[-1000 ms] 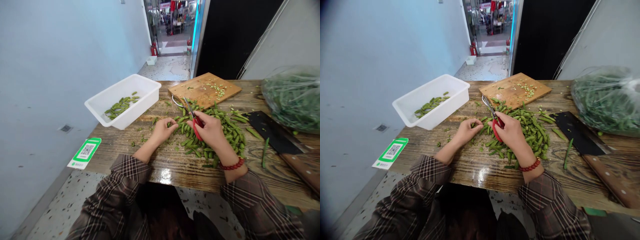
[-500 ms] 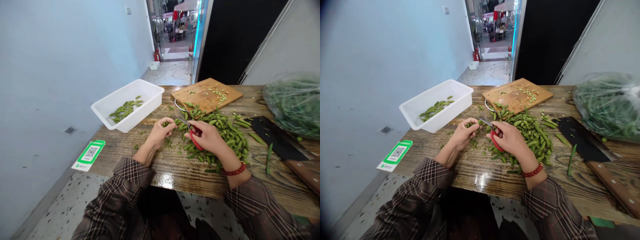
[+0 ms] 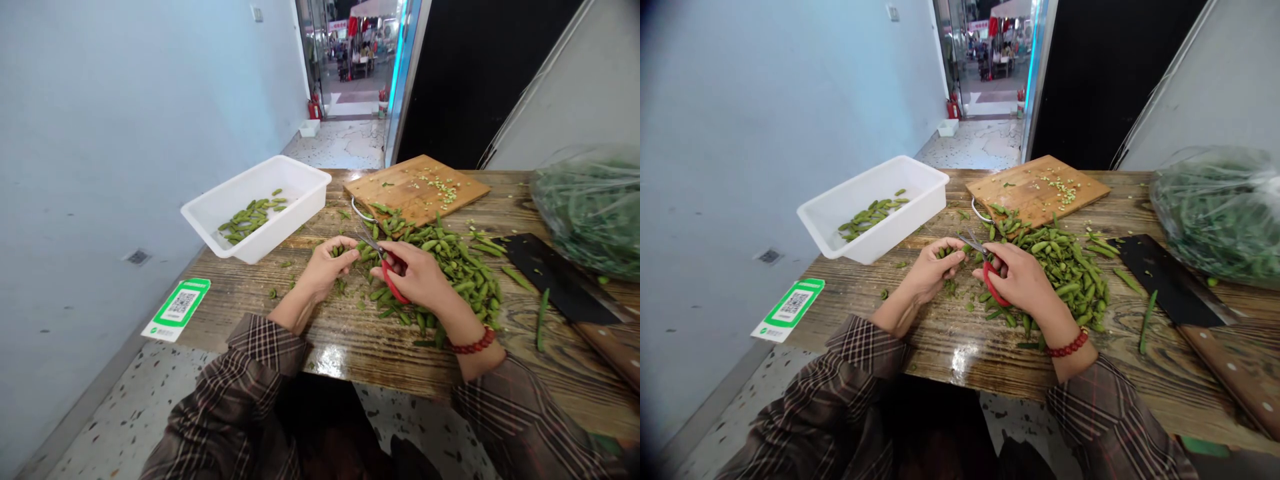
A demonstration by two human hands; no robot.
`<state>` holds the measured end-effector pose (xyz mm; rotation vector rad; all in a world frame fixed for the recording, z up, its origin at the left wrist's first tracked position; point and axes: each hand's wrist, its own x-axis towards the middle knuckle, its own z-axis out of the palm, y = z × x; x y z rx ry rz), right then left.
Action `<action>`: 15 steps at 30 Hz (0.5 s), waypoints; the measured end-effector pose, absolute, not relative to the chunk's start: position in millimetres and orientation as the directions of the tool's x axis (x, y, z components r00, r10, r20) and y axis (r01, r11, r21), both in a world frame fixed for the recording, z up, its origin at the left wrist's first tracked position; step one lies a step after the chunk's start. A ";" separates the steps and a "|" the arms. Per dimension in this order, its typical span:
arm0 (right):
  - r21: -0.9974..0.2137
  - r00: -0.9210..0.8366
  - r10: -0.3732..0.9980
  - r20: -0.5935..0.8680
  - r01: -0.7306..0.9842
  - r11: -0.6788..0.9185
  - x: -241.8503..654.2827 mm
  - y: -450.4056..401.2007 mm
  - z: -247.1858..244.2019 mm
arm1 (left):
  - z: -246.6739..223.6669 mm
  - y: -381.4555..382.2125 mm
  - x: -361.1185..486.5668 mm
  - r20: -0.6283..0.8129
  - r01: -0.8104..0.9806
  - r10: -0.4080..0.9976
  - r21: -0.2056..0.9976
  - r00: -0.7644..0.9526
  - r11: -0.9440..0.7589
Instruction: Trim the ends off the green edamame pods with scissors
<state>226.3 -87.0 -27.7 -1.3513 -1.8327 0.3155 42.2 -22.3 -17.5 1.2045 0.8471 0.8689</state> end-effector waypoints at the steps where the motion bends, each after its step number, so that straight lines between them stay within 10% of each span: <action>1: -0.621 -0.090 0.885 0.456 0.680 0.389 226.3 -87.0 -27.8 | -17.3 -22.3 42.3 -0.083 -0.121 0.902 0.982 0.425 0.148; 15: -0.626 -0.110 0.890 0.443 0.673 0.394 223.7 -87.3 -29.1 | -16.5 -25.6 42.6 -0.091 -0.128 0.883 0.978 0.461 0.167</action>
